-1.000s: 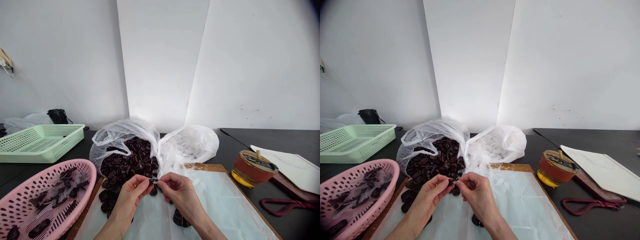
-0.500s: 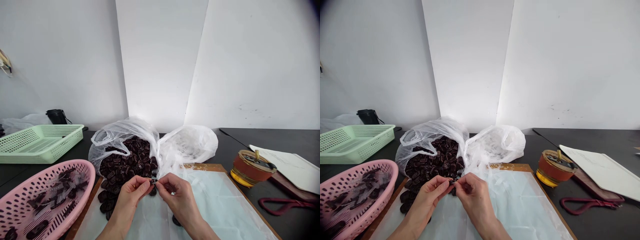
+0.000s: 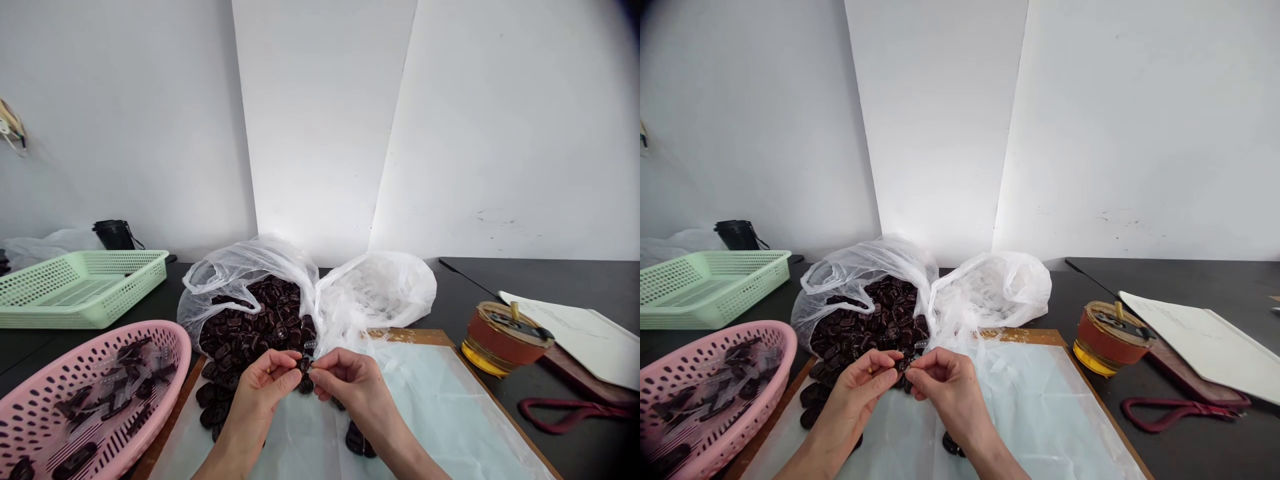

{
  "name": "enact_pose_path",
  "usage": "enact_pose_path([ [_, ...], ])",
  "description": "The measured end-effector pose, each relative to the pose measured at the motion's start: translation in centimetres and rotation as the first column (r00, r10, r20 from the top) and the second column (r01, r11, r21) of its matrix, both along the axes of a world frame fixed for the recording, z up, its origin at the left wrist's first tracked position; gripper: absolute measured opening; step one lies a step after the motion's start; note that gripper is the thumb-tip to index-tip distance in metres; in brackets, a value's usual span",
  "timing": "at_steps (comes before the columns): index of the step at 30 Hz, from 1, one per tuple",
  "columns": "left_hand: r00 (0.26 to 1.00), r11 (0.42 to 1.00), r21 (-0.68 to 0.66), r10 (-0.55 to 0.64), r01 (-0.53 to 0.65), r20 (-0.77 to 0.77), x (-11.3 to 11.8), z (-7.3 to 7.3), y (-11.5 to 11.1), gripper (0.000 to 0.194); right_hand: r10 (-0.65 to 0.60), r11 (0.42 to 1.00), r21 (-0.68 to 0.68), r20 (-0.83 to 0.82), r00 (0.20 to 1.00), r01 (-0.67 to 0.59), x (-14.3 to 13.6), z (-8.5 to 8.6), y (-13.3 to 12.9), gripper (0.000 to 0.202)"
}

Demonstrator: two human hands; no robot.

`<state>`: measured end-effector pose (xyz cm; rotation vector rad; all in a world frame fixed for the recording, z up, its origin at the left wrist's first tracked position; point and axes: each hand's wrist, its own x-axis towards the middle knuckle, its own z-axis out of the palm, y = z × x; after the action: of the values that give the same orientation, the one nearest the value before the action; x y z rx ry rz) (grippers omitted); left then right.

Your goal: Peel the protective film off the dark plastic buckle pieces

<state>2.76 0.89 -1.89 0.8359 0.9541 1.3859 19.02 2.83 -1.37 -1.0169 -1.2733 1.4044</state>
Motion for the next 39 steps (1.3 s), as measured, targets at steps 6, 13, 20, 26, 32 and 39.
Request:
enact_pose_path([
  [6,0.998,0.997,0.075,0.019,-0.015,-0.055,0.0,0.1,0.1,0.022,0.009,0.998,-0.059,-0.062,0.998,-0.013,0.0,-0.4,0.4,0.033],
  [13,0.990,0.991,0.126,-0.019,0.037,-0.140,-0.2,-0.1,0.1,0.023,0.063,0.995,-0.065,-0.133,0.989,-0.072,0.3,-0.5,0.5,0.034],
  [20,0.982,0.988,0.096,-0.106,0.121,-0.156,-0.5,0.8,-0.2,0.037,0.293,0.955,0.069,-0.056,0.954,-0.289,1.1,0.1,0.4,0.026],
  [26,0.979,0.981,0.008,-0.194,0.195,-0.061,-0.9,1.0,-0.1,0.047,0.291,0.953,0.089,-0.027,0.956,-0.288,0.9,0.0,0.1,0.025],
  [32,0.964,0.967,-0.016,-0.253,0.255,0.080,-0.7,-0.5,0.2,0.029,0.198,0.980,0.038,-0.076,0.977,-0.195,-0.2,-0.6,-0.1,0.023],
  [39,0.969,0.972,-0.073,-0.214,0.224,0.120,-0.4,-1.0,0.4,0.031,-0.051,0.975,0.217,0.043,0.998,0.040,-0.6,-2.1,0.1,0.011],
])
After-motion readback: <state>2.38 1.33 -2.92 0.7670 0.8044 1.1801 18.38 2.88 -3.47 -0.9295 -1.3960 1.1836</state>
